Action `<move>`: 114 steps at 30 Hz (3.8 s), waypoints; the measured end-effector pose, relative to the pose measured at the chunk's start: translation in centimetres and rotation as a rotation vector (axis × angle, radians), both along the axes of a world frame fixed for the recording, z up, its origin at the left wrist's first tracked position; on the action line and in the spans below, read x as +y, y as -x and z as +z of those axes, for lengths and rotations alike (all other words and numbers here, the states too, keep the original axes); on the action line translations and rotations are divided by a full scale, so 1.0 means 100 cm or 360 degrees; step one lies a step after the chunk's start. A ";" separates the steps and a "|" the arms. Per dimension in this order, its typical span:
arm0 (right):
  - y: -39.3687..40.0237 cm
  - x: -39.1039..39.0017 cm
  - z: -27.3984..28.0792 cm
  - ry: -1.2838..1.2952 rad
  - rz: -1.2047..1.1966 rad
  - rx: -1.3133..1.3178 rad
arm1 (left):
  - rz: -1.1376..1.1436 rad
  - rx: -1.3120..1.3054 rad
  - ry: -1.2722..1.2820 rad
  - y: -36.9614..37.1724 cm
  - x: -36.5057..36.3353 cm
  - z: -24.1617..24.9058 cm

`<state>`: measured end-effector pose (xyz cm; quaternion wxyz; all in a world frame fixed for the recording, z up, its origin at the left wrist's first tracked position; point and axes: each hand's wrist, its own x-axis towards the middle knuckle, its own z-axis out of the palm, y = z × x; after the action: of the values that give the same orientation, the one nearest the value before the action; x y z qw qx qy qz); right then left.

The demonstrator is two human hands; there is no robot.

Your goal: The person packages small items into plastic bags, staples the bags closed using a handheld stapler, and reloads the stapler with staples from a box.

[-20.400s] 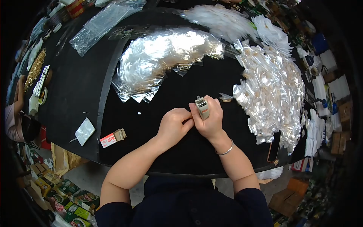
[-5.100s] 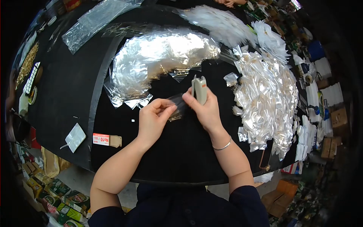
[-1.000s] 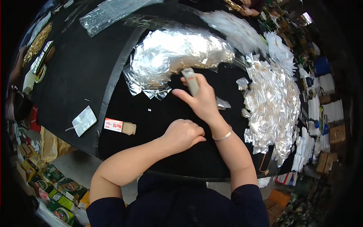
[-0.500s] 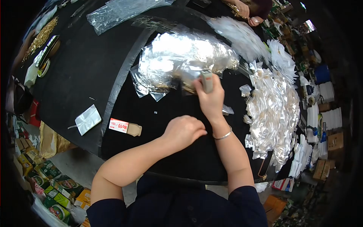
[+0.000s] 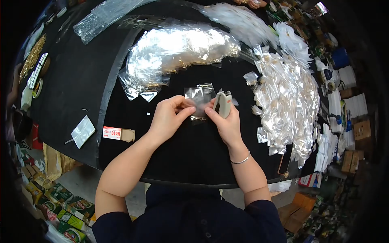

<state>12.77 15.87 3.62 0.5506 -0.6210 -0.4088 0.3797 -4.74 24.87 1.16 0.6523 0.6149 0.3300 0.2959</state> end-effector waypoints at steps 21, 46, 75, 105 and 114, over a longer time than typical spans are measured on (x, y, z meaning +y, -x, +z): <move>-0.020 0.001 -0.011 -0.0120 -0.0056 0.0236 | 0.0169 0.0026 0.0080 0.002 0.007 0.007; -0.035 0.000 -0.012 -0.0174 -0.0066 0.0242 | 0.0295 0.0097 -0.0041 0.009 0.017 0.006; -0.013 -0.062 -0.002 -0.0008 -0.0137 0.0374 | -0.0221 0.0104 -0.0921 -0.018 -0.050 0.020; -0.008 -0.059 -0.010 -0.0025 -0.0395 0.0333 | 0.0022 0.0192 -0.0600 -0.031 -0.054 0.016; -0.005 -0.059 -0.011 -0.0598 -0.0123 -0.0576 | -0.0164 0.0174 -0.0900 -0.034 -0.064 0.012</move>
<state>13.25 9.97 2.50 0.5881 -0.5809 -0.5400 0.1585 -1.39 18.46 2.34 0.4504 0.8033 0.2372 0.3091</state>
